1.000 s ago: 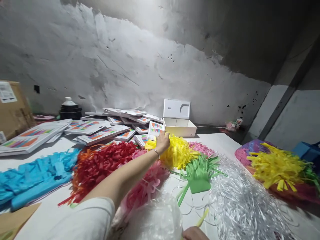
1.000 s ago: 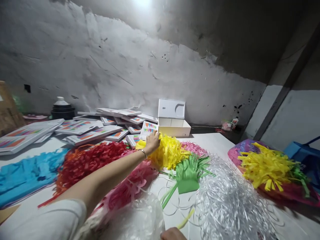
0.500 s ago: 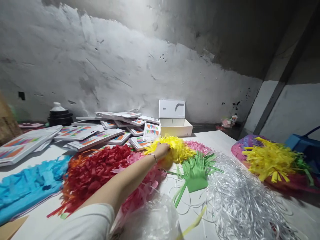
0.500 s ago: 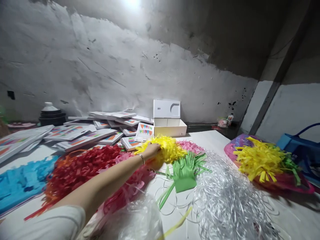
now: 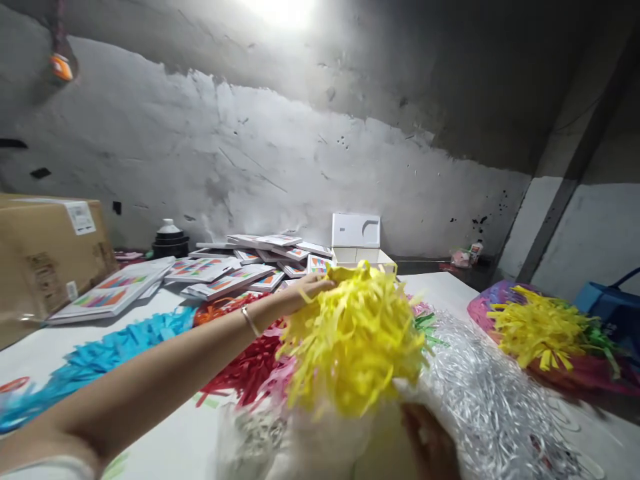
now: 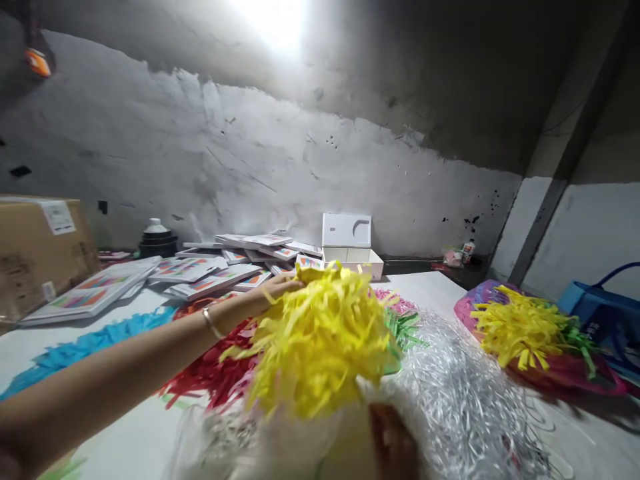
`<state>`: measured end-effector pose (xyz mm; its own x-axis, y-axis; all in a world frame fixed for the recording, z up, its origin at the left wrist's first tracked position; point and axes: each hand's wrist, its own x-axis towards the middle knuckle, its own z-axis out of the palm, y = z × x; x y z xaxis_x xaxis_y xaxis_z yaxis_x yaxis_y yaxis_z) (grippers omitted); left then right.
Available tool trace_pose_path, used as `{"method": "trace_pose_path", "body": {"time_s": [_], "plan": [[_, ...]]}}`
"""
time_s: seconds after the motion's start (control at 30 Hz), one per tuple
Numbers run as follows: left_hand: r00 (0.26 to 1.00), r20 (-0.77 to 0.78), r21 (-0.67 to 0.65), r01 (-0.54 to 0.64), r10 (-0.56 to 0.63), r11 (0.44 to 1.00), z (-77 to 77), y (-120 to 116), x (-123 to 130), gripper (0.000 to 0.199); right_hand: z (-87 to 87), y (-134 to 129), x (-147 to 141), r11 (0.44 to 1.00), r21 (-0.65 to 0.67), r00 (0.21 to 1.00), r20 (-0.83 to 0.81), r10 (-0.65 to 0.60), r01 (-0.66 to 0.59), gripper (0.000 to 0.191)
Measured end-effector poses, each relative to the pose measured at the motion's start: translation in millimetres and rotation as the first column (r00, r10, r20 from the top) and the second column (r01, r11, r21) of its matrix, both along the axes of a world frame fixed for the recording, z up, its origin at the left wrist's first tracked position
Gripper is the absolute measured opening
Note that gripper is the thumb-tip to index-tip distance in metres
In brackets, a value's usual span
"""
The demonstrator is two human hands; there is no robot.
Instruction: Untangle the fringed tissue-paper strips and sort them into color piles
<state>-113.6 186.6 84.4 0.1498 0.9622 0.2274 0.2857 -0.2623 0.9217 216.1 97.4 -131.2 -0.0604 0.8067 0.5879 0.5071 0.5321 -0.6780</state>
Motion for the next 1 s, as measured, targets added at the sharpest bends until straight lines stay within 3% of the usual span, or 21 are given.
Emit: {"method": "trace_pose_path", "body": {"time_s": [0.03, 0.1, 0.17, 0.2, 0.23, 0.3, 0.33, 0.4, 0.47, 0.53, 0.57, 0.6, 0.63, 0.67, 0.7, 0.77, 0.83, 0.9, 1.0], "plan": [[0.997, -0.037, 0.004, 0.07, -0.07, 0.998, -1.8, -21.2, 0.4, 0.026, 10.4, 0.9, 10.1, 0.994, 0.024, 0.993, -0.049, -0.105, 0.106, 0.042], [0.977, -0.104, 0.018, 0.187, -0.185, 0.982, -4.9, -61.9, 2.9, 0.027, 40.1, -8.5, 24.6, 0.909, 0.079, 0.903, -0.18, -0.391, 0.409, 0.043], [0.948, -0.166, 0.034, 0.28, -0.271, 0.959, -6.9, -99.2, 7.6, 0.029, 79.8, -31.0, 23.7, 0.832, 0.193, 0.845, -0.256, -0.47, 0.521, 0.036], [0.931, -0.196, 0.039, 0.32, -0.307, 0.947, -7.5, -116.2, 10.6, 0.029, 101.7, -44.5, 16.5, 0.829, 0.286, 0.873, -0.246, -0.421, 0.481, 0.028], [0.915, -0.225, 0.043, 0.354, -0.336, 0.934, -7.7, -131.8, 13.9, 0.029, 123.7, -57.8, 5.5, 0.852, 0.38, 0.933, -0.162, -0.321, 0.359, 0.019], [0.884, -0.281, 0.054, 0.402, -0.373, 0.914, -7.7, -157.9, 19.6, 0.03, 163.9, -78.2, -22.7, 0.861, 0.508, 0.997, 0.052, -0.06, 0.025, 0.014], [0.87, -0.302, 0.055, 0.424, -0.39, 0.904, -7.6, -168.1, 21.2, 0.03, 180.4, -83.8, -36.9, 0.878, 0.464, 0.983, 0.177, 0.042, -0.121, 0.021], [0.833, -0.364, 0.061, 0.467, -0.416, 0.882, -7.6, -182.7, 19.9, 0.029, 203.1, -86.1, -58.8, 0.911, 0.176, 0.892, 0.338, 0.3, -0.373, 0.018], [0.815, -0.465, 0.127, 0.448, -0.346, 0.885, -8.3, -189.9, 11.2, 0.027, 212.3, -80.1, -67.9, 0.879, -0.072, 0.816, 0.345, 0.464, -0.471, 0.02], [0.845, -0.533, 0.321, 0.256, -0.049, 0.912, -10.0, -192.4, -3.4, 0.028, 211.4, -71.6, -66.0, 0.865, -0.16, 0.808, 0.308, 0.501, -0.475, 0.028], [0.844, -0.511, 0.447, 0.099, 0.163, 0.889, -11.1, -193.4, -11.2, 0.03, 208.8, -67.9, -63.1, 0.872, -0.164, 0.82, 0.296, 0.49, -0.462, 0.03], [0.819, -0.452, 0.556, -0.05, 0.352, 0.83, -12.2, -195.0, -18.3, 0.03, 205.6, -65.0, -60.4, 0.876, -0.171, 0.828, 0.286, 0.481, -0.45, 0.03], [0.783, -0.389, 0.633, -0.156, 0.485, 0.759, -13.5, -197.6, -23.4, 0.029, 202.4, -63.1, -58.5, 0.88, -0.177, 0.835, 0.281, 0.474, -0.44, 0.03], [0.762, -0.352, 0.676, -0.195, 0.544, 0.711, -14.9, -201.3, -25.9, 0.025, 199.3, -62.4, -58.2, 0.882, -0.18, 0.837, 0.281, 0.469, -0.434, 0.03], [0.767, -0.357, 0.691, -0.166, 0.532, 0.703, -16.6, -206.0, -25.3, 0.021, 196.8, -63.0, -59.7, 0.882, -0.183, 0.836, 0.285, 0.469, -0.433, 0.029], [0.808, -0.44, 0.653, -0.011, 0.392, 0.757, -21.5, -216.1, -15.3, 0.021, 193.7, -67.4, -67.2, 0.873, -0.192, 0.823, 0.293, 0.487, -0.448, 0.029], [0.828, -0.504, 0.555, 0.094, 0.244, 0.826, -28.2, -223.5, 1.4, 0.026, 192.7, -74.5, -77.5, 0.852, -0.206, 0.8, 0.295, 0.523, -0.481, 0.028], [0.853, -0.506, 0.432, 0.127, 0.123, 0.893, -34.8, -226.4, 15.8, 0.028, 192.2, -80.9, -85.8, 0.826, -0.224, 0.777, 0.281, 0.564, -0.518, 0.026], [0.889, -0.451, 0.236, 0.201, -0.076, 0.951, -37.0, -229.1, 17.0, 0.033, 186.7, -81.3, -87.6, 0.785, -0.258, 0.762, 0.206, 0.614, -0.563, 0.028]]}}
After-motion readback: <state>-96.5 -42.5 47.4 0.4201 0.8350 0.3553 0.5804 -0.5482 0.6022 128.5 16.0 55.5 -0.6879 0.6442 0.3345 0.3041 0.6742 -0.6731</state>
